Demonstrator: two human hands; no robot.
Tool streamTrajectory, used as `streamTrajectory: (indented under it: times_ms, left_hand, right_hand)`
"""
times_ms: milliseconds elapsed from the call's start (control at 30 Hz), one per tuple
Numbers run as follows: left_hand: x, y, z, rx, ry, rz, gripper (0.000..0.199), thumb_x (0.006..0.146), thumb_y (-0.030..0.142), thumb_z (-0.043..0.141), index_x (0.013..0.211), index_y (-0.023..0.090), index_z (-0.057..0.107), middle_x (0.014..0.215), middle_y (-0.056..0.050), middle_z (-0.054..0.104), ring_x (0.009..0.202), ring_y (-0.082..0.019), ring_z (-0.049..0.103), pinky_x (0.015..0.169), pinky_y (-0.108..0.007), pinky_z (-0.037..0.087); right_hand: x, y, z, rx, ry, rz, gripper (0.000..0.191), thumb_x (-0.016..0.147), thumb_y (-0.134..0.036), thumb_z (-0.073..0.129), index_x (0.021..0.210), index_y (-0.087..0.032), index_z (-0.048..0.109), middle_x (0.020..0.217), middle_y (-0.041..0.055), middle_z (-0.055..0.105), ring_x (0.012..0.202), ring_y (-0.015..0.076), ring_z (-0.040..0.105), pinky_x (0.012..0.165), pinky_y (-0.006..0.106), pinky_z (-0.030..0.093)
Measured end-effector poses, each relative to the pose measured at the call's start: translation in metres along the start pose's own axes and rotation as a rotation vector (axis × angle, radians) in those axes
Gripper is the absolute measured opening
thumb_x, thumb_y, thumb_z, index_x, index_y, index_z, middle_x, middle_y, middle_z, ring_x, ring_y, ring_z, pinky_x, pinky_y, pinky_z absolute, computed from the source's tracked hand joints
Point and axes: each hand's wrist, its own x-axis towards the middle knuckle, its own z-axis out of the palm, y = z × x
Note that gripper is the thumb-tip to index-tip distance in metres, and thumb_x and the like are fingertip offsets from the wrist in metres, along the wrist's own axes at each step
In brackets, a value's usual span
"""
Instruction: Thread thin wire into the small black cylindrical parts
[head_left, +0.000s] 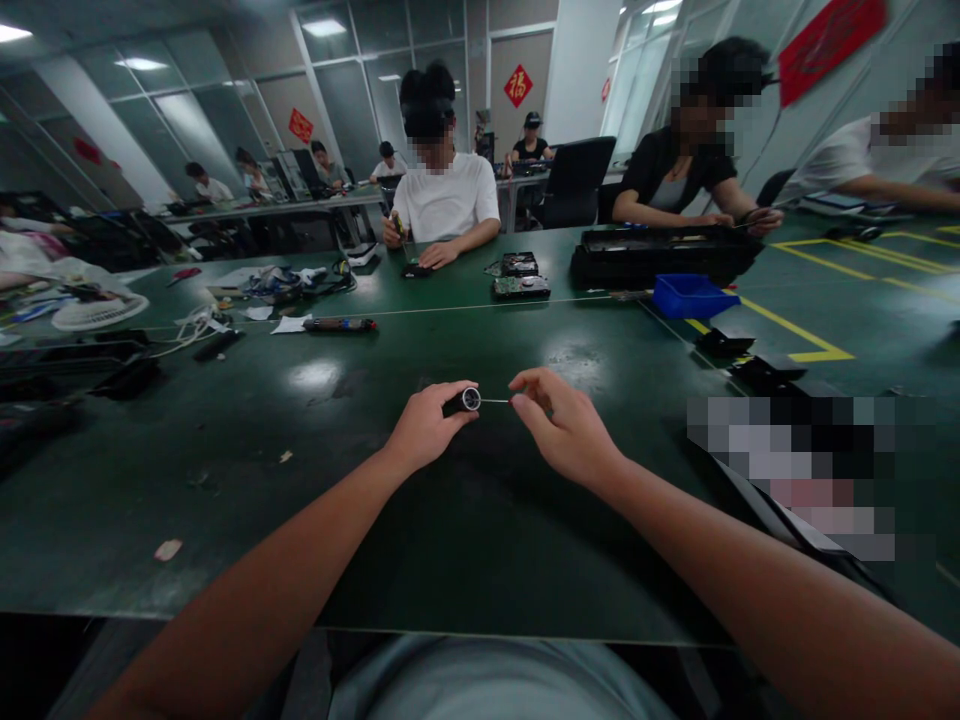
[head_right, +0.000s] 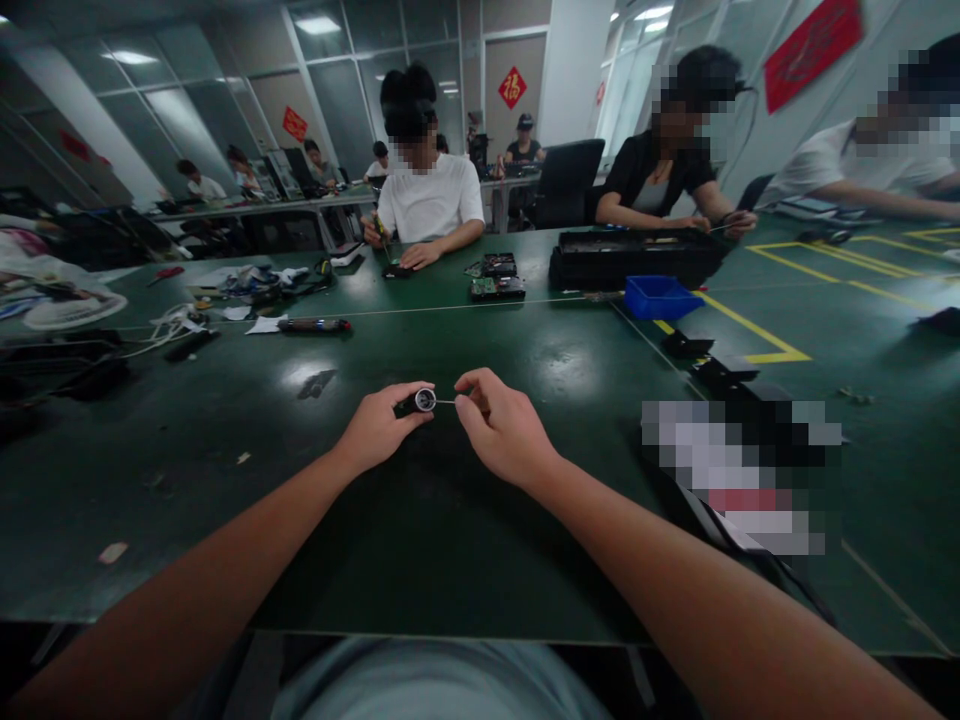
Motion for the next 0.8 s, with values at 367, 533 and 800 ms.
streamTrajectory:
  times_ms: [367,533,800]
  left_hand:
    - [-0.001,0.007,-0.001,0.026,0.023,0.029,0.041,0.084,0.021,0.074,0.124,0.023,0.066,0.122,-0.005,0.071,0.114,-0.024,0.064,0.102,-0.043,0.047]
    - [0.001,0.006,-0.002,0.049,0.001,0.194,0.041,0.087,0.021,0.071,0.128,0.025,0.064,0.124,-0.004,0.069,0.116,-0.022,0.062,0.102,-0.043,0.046]
    - [0.003,0.003,-0.005,0.128,-0.058,0.172,0.037,0.089,0.024,0.069,0.126,0.023,0.064,0.123,-0.005,0.070,0.113,-0.023,0.061,0.101,-0.045,0.045]
  right_hand:
    - [0.010,0.014,0.013,0.614,0.226,0.201,0.022,0.088,-0.041,0.062,0.091,-0.019,0.064,0.080,0.0033,0.067,0.074,0.0177,0.065,0.076,0.036,0.052]
    - [0.013,0.019,0.015,0.826,0.299,0.377,0.025,0.090,-0.044,0.061,0.085,-0.020,0.063,0.074,0.0002,0.062,0.066,0.0143,0.060,0.070,0.033,0.053]
    - [0.016,0.027,0.013,0.791,0.341,0.399,0.022,0.090,-0.042,0.062,0.083,-0.021,0.062,0.072,-0.0010,0.060,0.062,0.0125,0.057,0.066,0.031,0.053]
